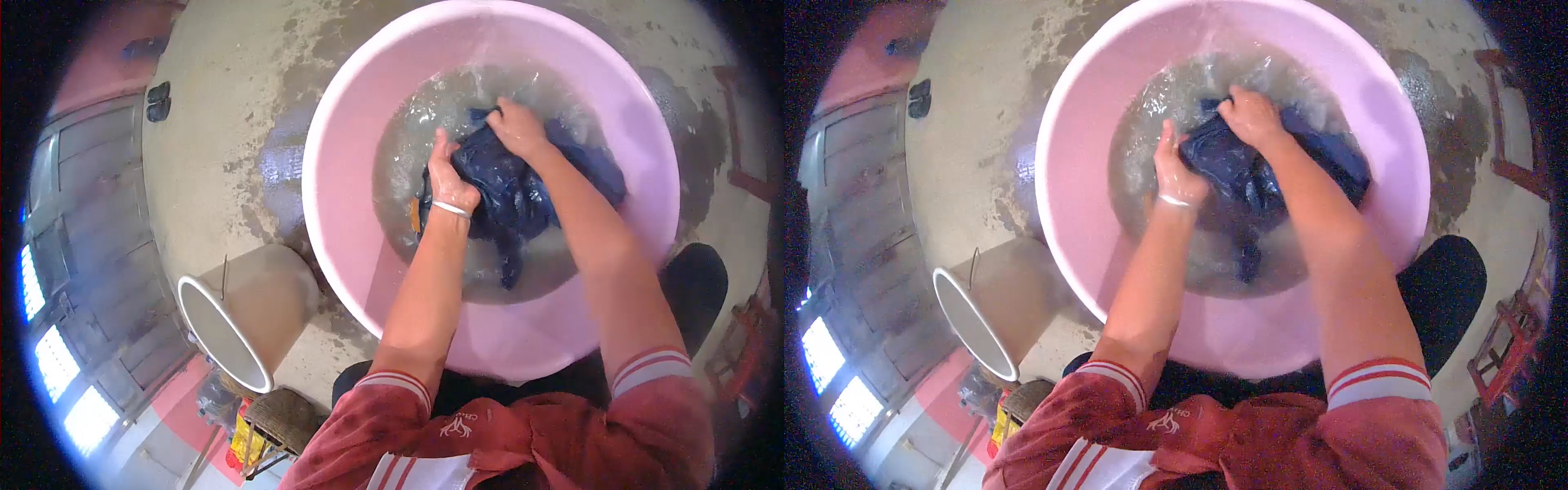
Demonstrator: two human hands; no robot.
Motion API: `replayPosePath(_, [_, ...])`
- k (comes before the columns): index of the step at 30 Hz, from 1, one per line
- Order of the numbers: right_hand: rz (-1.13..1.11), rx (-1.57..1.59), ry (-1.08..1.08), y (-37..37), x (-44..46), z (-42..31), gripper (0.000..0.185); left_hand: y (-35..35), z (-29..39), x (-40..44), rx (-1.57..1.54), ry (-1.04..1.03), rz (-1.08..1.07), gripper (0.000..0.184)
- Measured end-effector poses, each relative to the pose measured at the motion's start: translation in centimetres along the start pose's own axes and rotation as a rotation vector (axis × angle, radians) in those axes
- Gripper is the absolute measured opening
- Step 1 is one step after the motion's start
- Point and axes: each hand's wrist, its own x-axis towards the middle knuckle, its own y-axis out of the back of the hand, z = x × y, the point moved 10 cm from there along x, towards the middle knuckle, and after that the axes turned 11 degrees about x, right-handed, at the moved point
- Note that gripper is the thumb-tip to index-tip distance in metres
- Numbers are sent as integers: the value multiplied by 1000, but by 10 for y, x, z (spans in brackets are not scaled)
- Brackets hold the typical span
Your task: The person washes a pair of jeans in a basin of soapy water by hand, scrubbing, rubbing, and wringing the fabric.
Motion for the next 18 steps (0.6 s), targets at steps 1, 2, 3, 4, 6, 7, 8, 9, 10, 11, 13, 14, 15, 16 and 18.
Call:
replayPosePath(1, [117,102,15,4,0,8,41,5,1,8,-4,-7,2,46])
replayPosePath(2, [237,203,24,15,-16,7,40,24,-2,25,155,-56,43,49])
replayPosePath(3, [227,256,191,16,-39,-22,39,46,-5,42,315,-104,83,53])
replayPosePath(4, [217,306,354,19,-70,-60,38,73,-15,60,314,-99,80,53])
replayPosePath(6, [-257,201,299,-19,-121,-104,33,101,-36,84,656,-195,-88,47])
replayPosePath(7, [-257,201,290,-31,-118,-102,33,65,-32,59,420,-249,-254,46])
replayPosePath(8, [-172,-14,289,-48,-111,-93,30,36,-28,37,232,-231,-271,44])
replayPosePath(9, [-92,-221,291,-58,-103,-88,28,26,-26,21,192,-183,-95,43])
replayPosePath(10, [-29,-248,192,-38,-83,-79,22,23,-27,-2,199,-127,135,41])
replayPosePath(11, [-30,-239,189,-44,-76,-77,22,15,-26,-19,199,-107,245,40])
replayPosePath(13, [71,5,231,-38,-63,-74,27,25,-17,12,262,-256,-56,41])
replayPosePath(14, [116,97,255,-23,-62,-68,30,1,-15,15,276,-405,-355,43])
replayPosePath(15, [-33,-27,361,-38,-85,-95,41,-9,-17,2,257,-394,-363,43])
replayPosePath(16, [123,-76,475,-24,-119,-123,30,-4,-16,-8,252,-326,-233,42])
replayPosePath(18, [197,323,488,7,-129,-118,34,-11,0,-42,255,-205,31,40])
